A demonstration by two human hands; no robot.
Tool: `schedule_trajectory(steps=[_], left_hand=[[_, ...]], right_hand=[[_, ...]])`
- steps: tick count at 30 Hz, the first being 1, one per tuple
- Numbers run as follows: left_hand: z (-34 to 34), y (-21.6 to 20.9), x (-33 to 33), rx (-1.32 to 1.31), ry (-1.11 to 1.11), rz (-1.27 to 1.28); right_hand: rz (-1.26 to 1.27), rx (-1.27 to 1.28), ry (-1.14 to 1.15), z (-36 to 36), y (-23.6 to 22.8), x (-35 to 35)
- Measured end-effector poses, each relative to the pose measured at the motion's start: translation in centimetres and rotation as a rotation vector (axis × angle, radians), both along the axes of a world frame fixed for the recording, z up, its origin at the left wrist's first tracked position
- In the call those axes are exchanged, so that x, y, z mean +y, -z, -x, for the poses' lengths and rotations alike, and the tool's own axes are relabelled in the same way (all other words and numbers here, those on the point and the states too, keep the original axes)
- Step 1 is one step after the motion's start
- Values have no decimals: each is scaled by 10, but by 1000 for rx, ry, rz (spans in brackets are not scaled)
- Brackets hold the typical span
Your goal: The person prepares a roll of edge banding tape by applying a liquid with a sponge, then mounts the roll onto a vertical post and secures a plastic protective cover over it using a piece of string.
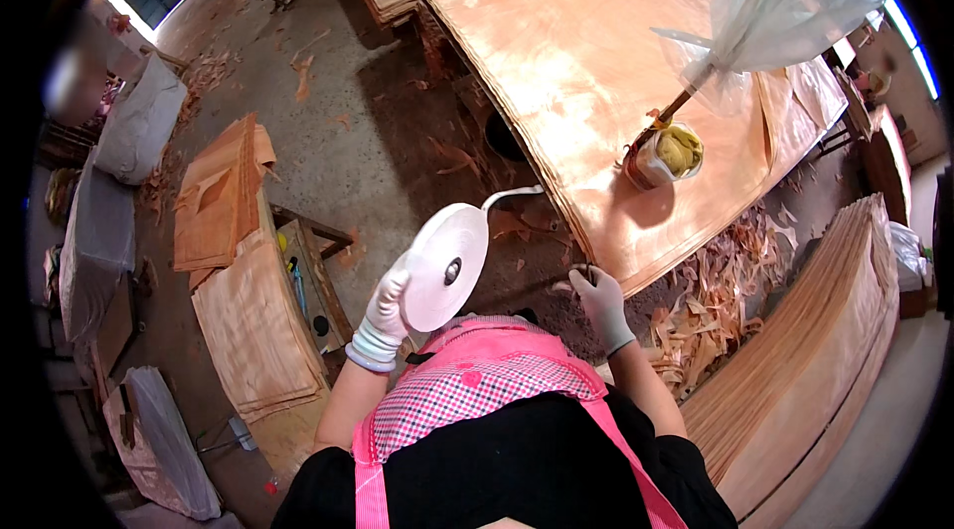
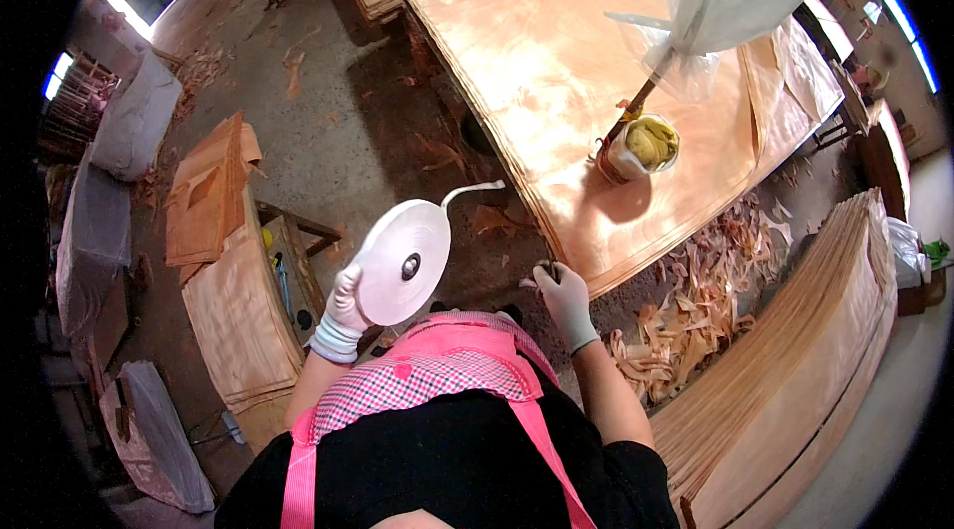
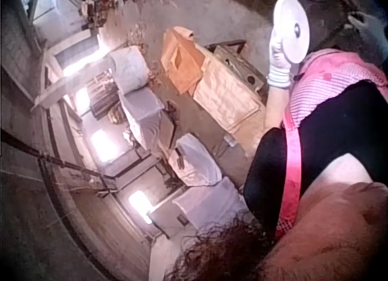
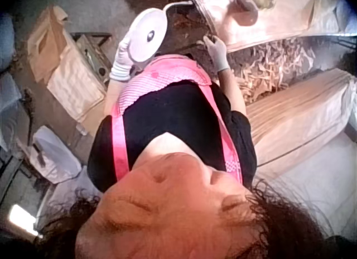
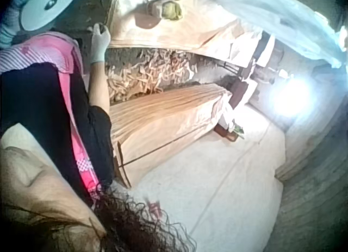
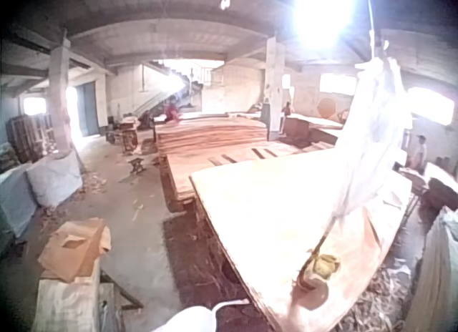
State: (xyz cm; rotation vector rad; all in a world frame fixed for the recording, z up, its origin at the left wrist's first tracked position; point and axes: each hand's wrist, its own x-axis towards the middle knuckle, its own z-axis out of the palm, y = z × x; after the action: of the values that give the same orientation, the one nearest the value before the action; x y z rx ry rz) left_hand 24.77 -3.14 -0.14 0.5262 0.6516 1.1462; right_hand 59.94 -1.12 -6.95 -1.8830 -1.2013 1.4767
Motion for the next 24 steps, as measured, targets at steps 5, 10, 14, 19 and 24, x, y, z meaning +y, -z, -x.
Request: schedule_trajectory(steps=[5,10,14,19,24], left_hand=[[18,0,11,-278,-187,273],[15,-8,15,-274,-299,233],[9,-11,14,-270,-303,272],[2,-20,14,-207,-343,286],[-3,-23,17,-229,-371,295]], right_hand=[[-369,-289,-282,2,-1,-17],[-226,-92,-134,8,-24,0],[-517,-316,-6,-18,-3,31],[-438,-538,-45,-48,-11,61],[-593,-636,-116,-58,-1,77]])
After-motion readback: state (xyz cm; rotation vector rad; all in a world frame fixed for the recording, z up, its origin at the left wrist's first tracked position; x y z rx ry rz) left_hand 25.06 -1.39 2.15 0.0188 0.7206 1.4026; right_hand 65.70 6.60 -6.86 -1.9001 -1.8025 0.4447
